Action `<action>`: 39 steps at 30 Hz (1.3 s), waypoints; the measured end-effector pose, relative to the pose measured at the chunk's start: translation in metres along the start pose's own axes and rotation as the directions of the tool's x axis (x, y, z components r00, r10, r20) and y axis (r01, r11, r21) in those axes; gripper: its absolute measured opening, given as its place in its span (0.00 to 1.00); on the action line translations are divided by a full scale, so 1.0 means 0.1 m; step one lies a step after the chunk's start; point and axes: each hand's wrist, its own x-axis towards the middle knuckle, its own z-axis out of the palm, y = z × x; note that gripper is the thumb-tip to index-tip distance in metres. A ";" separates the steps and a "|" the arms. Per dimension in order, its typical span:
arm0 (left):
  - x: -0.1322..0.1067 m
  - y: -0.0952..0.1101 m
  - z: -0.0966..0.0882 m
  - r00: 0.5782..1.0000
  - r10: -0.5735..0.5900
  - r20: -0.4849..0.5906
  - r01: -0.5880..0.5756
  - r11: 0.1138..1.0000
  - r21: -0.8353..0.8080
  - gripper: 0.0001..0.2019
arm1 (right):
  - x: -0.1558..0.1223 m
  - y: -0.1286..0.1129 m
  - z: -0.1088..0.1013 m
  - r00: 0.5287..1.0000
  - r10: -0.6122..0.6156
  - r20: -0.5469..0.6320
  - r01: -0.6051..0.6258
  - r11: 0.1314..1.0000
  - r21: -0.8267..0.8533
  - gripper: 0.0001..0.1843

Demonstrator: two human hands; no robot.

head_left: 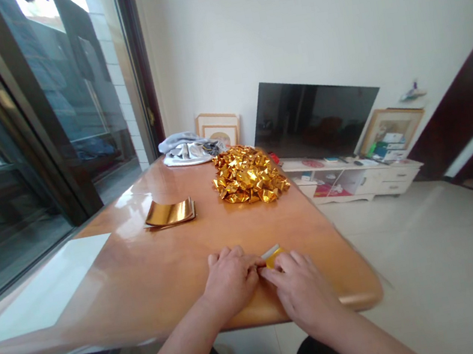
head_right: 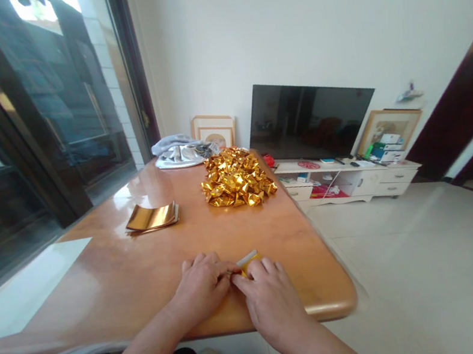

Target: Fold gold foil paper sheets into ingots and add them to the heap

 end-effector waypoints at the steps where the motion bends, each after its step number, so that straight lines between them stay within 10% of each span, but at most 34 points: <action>1: 0.00 0.00 0.00 1.000 0.005 0.002 -0.005 1.000 -0.001 0.16 | 0.01 -0.03 0.00 1.000 -0.006 0.010 0.006 1.000 -0.021 0.16; 39: 0.05 -0.01 -0.11 0.992 -0.054 0.113 0.058 0.998 -0.033 0.18 | -0.22 0.08 -0.07 0.989 0.135 0.061 -0.135 0.991 -0.011 0.21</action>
